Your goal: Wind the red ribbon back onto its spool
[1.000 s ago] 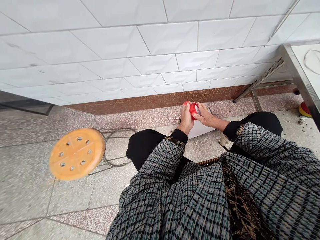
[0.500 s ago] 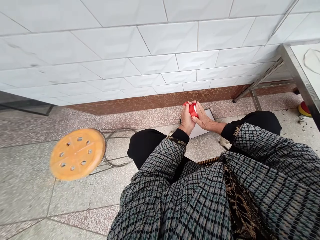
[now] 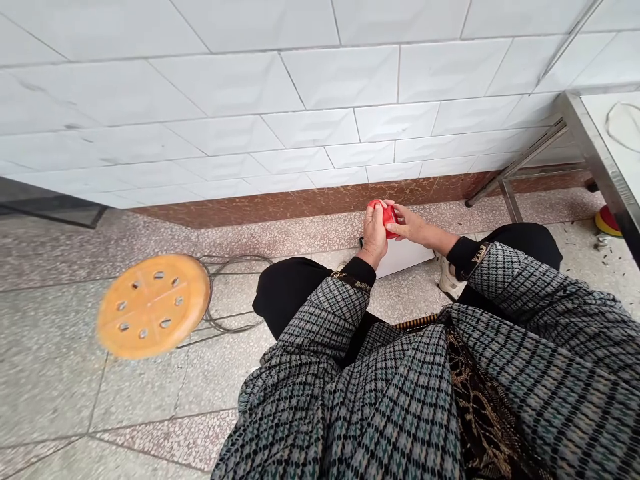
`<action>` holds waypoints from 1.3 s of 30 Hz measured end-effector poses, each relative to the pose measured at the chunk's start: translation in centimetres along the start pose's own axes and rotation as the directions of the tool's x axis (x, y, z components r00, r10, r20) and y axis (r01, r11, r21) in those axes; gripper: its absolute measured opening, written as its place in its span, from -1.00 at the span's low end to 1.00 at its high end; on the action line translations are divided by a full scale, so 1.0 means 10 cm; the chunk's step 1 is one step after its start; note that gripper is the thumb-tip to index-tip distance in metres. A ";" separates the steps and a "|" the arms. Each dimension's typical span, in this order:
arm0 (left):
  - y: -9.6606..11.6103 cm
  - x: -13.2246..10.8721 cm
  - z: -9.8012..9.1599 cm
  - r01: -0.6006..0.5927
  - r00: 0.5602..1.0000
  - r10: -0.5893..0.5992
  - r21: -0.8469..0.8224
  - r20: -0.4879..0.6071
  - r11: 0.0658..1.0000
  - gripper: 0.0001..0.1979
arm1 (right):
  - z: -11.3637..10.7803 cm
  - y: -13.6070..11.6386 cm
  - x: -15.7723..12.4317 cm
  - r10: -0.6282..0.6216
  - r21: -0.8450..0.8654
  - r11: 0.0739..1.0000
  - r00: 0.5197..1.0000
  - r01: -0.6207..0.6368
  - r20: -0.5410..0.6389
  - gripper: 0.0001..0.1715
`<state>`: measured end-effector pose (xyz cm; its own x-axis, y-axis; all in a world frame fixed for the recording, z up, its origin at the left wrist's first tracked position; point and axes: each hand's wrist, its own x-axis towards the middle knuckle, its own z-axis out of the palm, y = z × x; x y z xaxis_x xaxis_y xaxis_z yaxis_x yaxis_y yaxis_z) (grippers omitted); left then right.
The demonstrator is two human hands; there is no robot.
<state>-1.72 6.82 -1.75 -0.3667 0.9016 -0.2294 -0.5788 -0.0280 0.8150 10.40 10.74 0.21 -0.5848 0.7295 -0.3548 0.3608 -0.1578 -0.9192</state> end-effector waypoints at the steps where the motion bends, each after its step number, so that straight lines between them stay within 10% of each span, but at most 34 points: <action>1: 0.00 -0.01 0.00 -0.012 1.000 0.012 0.010 0.018 1.000 -0.72 | -0.01 -0.04 -0.02 0.025 0.038 0.999 1.000 -0.025 0.000 -0.15; 22: 0.06 0.17 -0.15 0.160 0.986 -0.164 0.091 0.042 0.983 -0.82 | -0.11 0.08 -0.08 0.066 0.098 0.992 0.988 -0.080 0.139 -0.19; 39: 0.00 0.12 -0.16 0.437 0.899 -0.436 0.004 -0.021 0.900 -0.88 | -0.09 0.21 -0.07 -0.317 -0.411 0.849 0.943 0.331 0.105 -0.05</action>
<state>-3.33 7.24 -2.94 -0.0929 0.8140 -0.5735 -0.6776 0.3703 0.6354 12.17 10.52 -1.33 -0.7416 0.6681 -0.0607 0.4113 0.3813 -0.8279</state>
